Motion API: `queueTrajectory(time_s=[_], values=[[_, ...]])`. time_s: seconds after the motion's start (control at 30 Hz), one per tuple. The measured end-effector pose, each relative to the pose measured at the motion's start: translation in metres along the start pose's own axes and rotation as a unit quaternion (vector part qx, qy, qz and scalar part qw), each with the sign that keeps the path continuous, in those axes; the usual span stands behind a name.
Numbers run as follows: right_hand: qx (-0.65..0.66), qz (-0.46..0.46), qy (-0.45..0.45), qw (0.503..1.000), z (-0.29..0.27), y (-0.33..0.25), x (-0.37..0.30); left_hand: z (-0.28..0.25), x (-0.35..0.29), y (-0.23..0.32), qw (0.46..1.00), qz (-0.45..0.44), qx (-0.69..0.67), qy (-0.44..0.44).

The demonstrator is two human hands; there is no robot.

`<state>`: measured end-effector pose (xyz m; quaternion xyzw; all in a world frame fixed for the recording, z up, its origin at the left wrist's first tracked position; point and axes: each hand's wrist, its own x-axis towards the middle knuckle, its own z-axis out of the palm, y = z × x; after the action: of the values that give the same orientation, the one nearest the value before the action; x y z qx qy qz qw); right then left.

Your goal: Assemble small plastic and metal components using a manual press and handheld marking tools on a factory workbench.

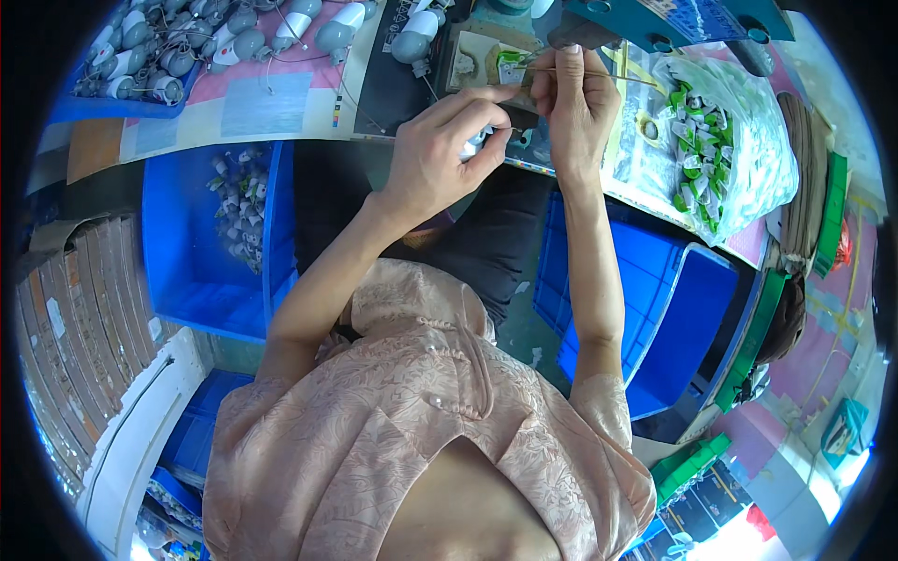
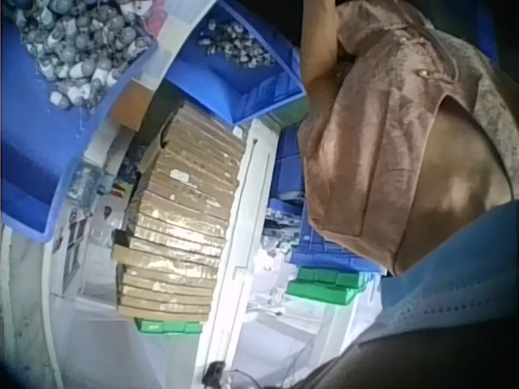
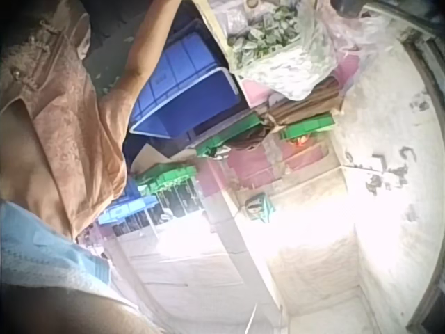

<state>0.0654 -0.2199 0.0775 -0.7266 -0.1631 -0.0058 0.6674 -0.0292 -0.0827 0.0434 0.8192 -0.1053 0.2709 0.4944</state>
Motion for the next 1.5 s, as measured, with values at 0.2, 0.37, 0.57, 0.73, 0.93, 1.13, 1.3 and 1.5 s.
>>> queueTrajectory(time_s=[0.2, 0.37, 0.57, 0.73, 0.93, 1.13, 1.3, 1.5], values=[[0.006, -0.015, 0.016, 1.000, 0.0025, -0.0004, -0.0038, 0.0037, 0.0001, -0.0040, 0.999, 0.022, 0.011, 0.027], [0.017, -0.033, 0.013, 0.999, 0.0021, 0.0034, -0.0054, 0.0041, -0.0002, -0.0050, 0.999, 0.024, 0.012, 0.027], [-0.005, -0.047, 0.025, 0.999, 0.0048, 0.0039, -0.0053, 0.0047, -0.0005, -0.0055, 0.999, 0.026, 0.014, 0.030], [-0.004, -0.047, 0.029, 0.998, 0.0055, 0.0039, -0.0058, 0.0018, -0.0010, -0.0029, 1.000, 0.010, 0.004, 0.010], [-0.001, -0.051, 0.028, 0.998, 0.0049, 0.0047, -0.0060, 0.0018, -0.0009, -0.0022, 1.000, 0.013, 0.010, 0.010], [0.004, -0.051, 0.029, 0.998, 0.0058, 0.0035, -0.0063, 0.0021, -0.0010, -0.0031, 1.000, 0.011, 0.009, 0.007], [0.003, -0.052, 0.033, 0.998, 0.0056, 0.0046, -0.0065, 0.0015, -0.0010, -0.0019, 1.000, 0.014, 0.008, 0.012], [-0.005, -0.040, 0.030, 0.999, 0.0050, 0.0036, -0.0079, 0.0020, -0.0020, -0.0035, 1.000, 0.015, 0.008, 0.010]])
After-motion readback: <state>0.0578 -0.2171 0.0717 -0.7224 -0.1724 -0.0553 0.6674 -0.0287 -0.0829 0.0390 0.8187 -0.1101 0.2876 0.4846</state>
